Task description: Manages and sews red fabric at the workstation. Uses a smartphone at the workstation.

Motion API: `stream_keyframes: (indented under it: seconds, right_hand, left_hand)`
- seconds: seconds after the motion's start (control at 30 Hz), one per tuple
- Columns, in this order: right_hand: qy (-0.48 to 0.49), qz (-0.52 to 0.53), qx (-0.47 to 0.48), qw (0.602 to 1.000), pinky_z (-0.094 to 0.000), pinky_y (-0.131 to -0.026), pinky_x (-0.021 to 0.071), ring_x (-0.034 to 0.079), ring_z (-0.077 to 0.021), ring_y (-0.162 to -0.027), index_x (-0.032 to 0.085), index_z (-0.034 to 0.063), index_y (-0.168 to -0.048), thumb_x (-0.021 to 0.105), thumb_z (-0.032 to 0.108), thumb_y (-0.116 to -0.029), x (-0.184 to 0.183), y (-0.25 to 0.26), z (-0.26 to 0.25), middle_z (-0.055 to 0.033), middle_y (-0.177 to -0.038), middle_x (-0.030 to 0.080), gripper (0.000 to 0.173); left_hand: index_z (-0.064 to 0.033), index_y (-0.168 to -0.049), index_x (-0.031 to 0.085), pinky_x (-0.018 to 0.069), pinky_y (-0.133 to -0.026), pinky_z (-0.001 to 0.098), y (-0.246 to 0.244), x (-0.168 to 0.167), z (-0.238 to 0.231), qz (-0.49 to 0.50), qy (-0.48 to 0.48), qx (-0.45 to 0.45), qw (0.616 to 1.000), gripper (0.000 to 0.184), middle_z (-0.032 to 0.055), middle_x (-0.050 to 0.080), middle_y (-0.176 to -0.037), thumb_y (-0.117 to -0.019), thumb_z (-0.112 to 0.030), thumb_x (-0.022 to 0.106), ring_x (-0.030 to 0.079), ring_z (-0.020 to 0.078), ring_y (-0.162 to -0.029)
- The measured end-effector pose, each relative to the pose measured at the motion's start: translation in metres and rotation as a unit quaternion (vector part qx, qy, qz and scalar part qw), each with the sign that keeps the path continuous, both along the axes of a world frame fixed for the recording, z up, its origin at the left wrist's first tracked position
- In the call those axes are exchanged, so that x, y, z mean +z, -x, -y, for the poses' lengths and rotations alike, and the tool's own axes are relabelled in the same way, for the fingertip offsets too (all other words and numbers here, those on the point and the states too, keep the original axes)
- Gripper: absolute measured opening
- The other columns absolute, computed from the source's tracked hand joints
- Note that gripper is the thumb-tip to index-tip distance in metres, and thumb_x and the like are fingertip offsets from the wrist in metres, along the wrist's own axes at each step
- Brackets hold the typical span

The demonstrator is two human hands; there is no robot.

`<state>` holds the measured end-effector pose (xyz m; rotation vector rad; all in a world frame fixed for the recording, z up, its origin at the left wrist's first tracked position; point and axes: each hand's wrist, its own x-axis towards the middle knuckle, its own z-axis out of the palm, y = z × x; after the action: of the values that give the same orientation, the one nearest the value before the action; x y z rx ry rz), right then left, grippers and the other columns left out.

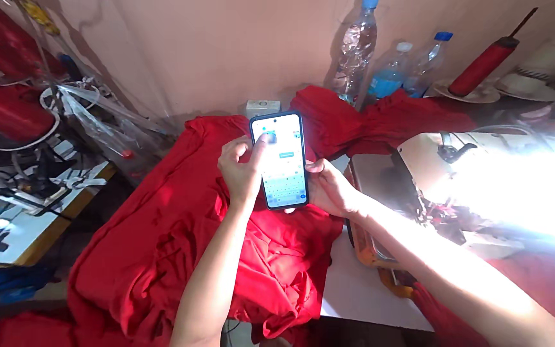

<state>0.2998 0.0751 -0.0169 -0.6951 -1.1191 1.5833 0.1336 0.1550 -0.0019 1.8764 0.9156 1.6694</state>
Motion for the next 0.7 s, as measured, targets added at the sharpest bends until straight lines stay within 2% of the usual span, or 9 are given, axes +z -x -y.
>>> stream_keyframes:
  seconds: [0.2, 0.3, 0.4, 0.53, 0.7]
  right_hand:
    - [-0.002, -0.003, 0.015, 1.0, -0.0351, -0.078, 0.0621, 0.071, -0.0172, -0.102, 0.051, 0.0177, -0.131, 0.027, 0.031, -0.1013, -0.0012, -0.0003, 0.0005, -0.0043, -0.115, 0.071, 0.041]
    - [-0.004, -0.001, 0.013, 1.0, -0.0352, -0.076, 0.0625, 0.072, -0.0172, -0.101, 0.052, 0.0176, -0.129, 0.026, 0.032, -0.1014, -0.0009, -0.0004, 0.0003, -0.0039, -0.114, 0.071, 0.041]
    - [-0.007, -0.006, 0.01, 1.0, -0.0353, -0.076, 0.0628, 0.072, -0.0172, -0.1, 0.052, 0.0186, -0.13, 0.028, 0.033, -0.101, -0.0007, 0.0003, 0.0003, -0.0036, -0.115, 0.071, 0.041]
    - [-0.005, -0.015, 0.016, 1.0, -0.0348, -0.079, 0.0621, 0.071, -0.0157, -0.102, 0.053, 0.0201, -0.129, 0.033, 0.034, -0.0998, -0.0013, -0.0003, 0.0003, -0.0019, -0.114, 0.071, 0.038]
    - [-0.002, -0.013, 0.019, 1.0, -0.0355, -0.078, 0.0623, 0.072, -0.0164, -0.101, 0.051, 0.0191, -0.13, 0.029, 0.031, -0.1004, -0.0031, -0.001, -0.0007, -0.0024, -0.113, 0.071, 0.039]
  left_hand:
    - [-0.0054, -0.073, 0.067, 0.0476, -0.096, 0.0305, -0.0003, -0.0007, -0.0007, 0.011, -0.02, 0.018, 1.0, 0.034, 0.0038, 0.071, -0.098, -0.0929, -0.032, 0.072, 0.061, 0.0142, -0.115]
    - [-0.0018, -0.078, 0.07, 0.0443, -0.1, 0.036, 0.0014, -0.0007, 0.0014, -0.001, -0.012, 0.009, 1.0, 0.039, 0.0086, 0.07, -0.11, -0.099, -0.033, 0.06, 0.057, 0.0184, -0.119]
    - [-0.0007, -0.082, 0.071, 0.0427, -0.102, 0.0368, 0.0015, 0.0002, 0.0037, 0.008, -0.014, 0.005, 1.0, 0.048, 0.0093, 0.069, -0.114, -0.1028, -0.039, 0.051, 0.055, 0.0182, -0.121]
    - [0.0001, -0.085, 0.072, 0.042, -0.102, 0.0375, 0.0026, -0.0005, 0.003, 0.002, -0.02, 0.001, 1.0, 0.047, 0.0113, 0.068, -0.116, -0.1028, -0.037, 0.049, 0.055, 0.0191, -0.122]
    - [-0.0017, -0.077, 0.07, 0.0416, -0.1, 0.0329, -0.0002, -0.0004, -0.0018, 0.017, -0.006, 0.0, 1.0, 0.034, 0.0086, 0.069, -0.108, -0.0954, -0.027, 0.055, 0.056, 0.0156, -0.118]
